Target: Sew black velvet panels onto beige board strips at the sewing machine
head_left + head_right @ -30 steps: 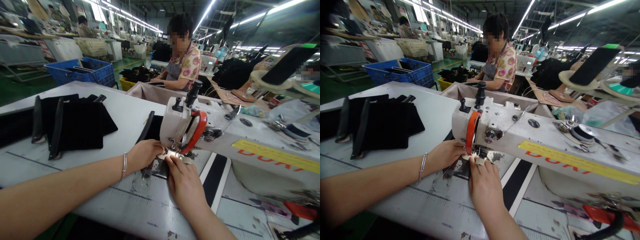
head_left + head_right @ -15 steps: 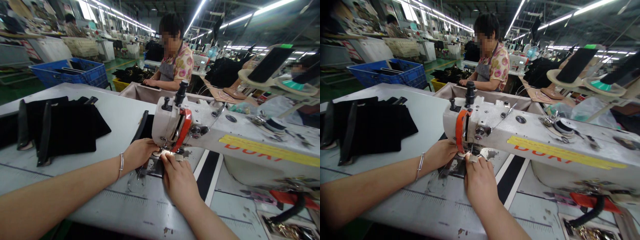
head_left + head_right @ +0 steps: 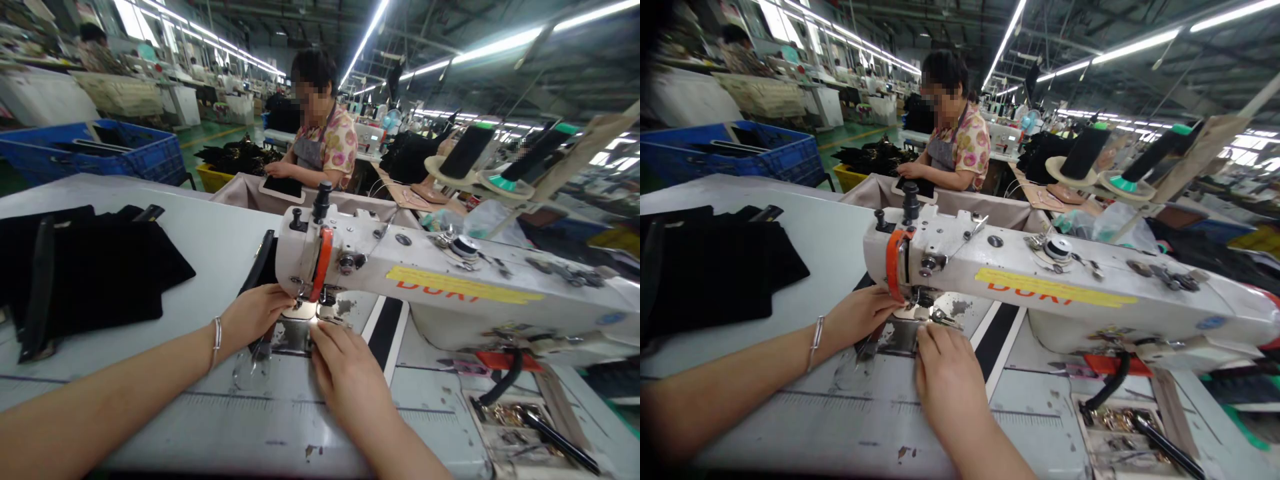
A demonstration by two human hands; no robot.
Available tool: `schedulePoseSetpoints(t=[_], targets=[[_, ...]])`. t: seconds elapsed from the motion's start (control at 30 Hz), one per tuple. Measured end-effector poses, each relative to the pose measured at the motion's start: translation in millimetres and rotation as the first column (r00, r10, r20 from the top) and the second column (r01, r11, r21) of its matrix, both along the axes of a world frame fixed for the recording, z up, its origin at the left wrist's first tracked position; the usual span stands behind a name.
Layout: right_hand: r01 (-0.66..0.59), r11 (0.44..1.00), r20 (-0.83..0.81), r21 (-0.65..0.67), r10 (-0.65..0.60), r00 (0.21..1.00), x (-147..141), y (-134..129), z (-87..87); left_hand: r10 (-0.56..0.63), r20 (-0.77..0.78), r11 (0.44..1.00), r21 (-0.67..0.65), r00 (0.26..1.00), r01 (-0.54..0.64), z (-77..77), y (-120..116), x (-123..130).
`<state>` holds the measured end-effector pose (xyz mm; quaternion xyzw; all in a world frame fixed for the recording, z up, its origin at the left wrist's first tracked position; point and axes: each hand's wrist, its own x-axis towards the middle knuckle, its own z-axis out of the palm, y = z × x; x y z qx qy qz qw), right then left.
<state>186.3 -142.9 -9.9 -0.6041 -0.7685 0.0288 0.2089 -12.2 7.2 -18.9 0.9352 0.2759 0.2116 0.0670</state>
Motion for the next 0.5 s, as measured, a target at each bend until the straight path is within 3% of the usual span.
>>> schedulePoseSetpoints(t=[0.13,0.2,0.37,0.5], targets=[[0.245,0.967,0.071,0.067,-0.249,0.966,27.5,-51.3,-2.9,0.060,-0.029,0.998,0.012,0.998,-0.059,-1.7,12.5,-2.1],[0.292,0.952,0.147,0.089,-0.303,0.942,38.9,-66.8,-9.9,0.080,-0.061,0.997,0.015,0.995,-0.080,-1.4,24.4,-2.9],[0.288,0.949,0.255,0.125,-0.312,0.915,42.5,-67.3,-15.8,0.191,-0.060,0.981,0.037,0.980,-0.189,11.0,40.3,-8.9],[0.182,0.968,0.318,0.170,-0.229,0.920,33.2,-80.3,-27.2,0.121,-0.100,0.992,-0.010,0.988,-0.123,16.4,12.8,-20.6]])
